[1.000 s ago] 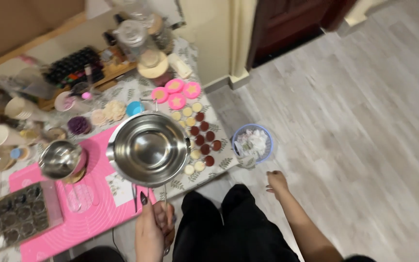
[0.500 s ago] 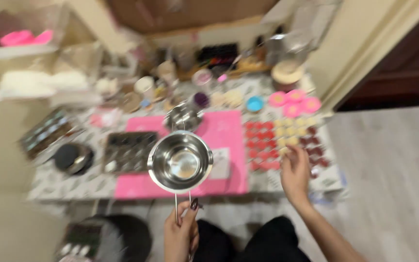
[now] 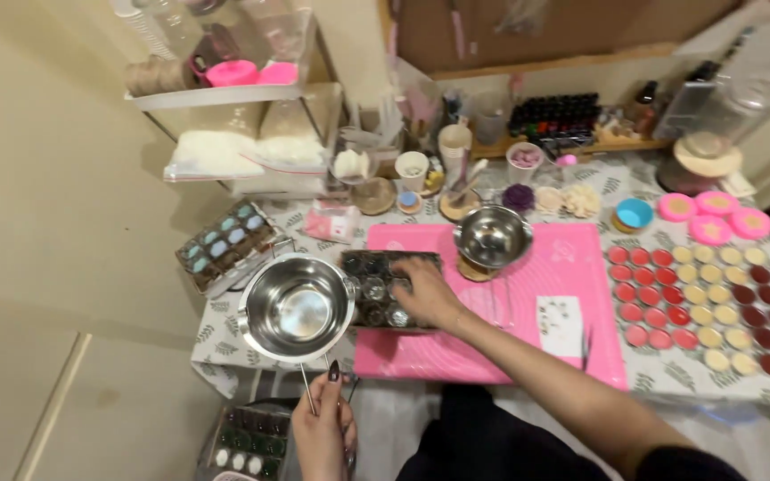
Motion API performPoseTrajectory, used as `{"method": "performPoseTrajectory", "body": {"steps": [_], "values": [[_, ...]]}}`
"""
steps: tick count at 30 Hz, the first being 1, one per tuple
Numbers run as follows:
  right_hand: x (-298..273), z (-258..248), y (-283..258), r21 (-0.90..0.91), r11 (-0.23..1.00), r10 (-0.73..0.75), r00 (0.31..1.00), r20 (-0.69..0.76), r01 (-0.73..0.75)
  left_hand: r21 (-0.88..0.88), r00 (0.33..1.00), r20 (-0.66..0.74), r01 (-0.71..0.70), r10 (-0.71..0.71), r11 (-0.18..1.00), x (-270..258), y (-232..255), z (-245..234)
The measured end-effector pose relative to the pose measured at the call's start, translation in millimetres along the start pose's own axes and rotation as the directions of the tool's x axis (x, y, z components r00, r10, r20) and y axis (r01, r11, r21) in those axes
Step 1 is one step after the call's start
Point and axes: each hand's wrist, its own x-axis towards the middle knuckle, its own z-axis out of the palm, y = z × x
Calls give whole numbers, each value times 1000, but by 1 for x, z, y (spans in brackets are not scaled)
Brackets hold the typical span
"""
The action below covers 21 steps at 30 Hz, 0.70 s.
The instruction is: The person is preparing candle molds and pouring melted wax into small containers.
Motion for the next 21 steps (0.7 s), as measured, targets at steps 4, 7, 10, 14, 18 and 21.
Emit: {"method": "performPoseTrajectory", "body": {"steps": [4, 7, 10, 14, 18, 21], "values": [[87, 30, -14, 102, 979, 160, 976, 149, -176, 48, 1000, -6, -11, 11, 999, 45, 4, -26], [155, 81, 1, -69, 998, 22, 981, 194, -9, 51, 991, -85, 106, -101, 993, 71, 13, -49], [215, 124, 17, -194, 975, -74, 983, 167, 107, 14, 998, -52, 25, -24, 1000, 98, 23, -73], [263, 176, 77, -419, 905, 63, 953, 295, 70, 27, 993, -31, 111, -110, 993, 118, 47, -79], [238, 136, -5, -151, 987, 35, 991, -126, -54, 114, 995, 90, 35, -45, 993, 137, 88, -88], [214, 92, -95, -77, 988, -152, 956, -251, 137, 71, 982, 183, 31, -44, 997, 171, 93, -114]]}}
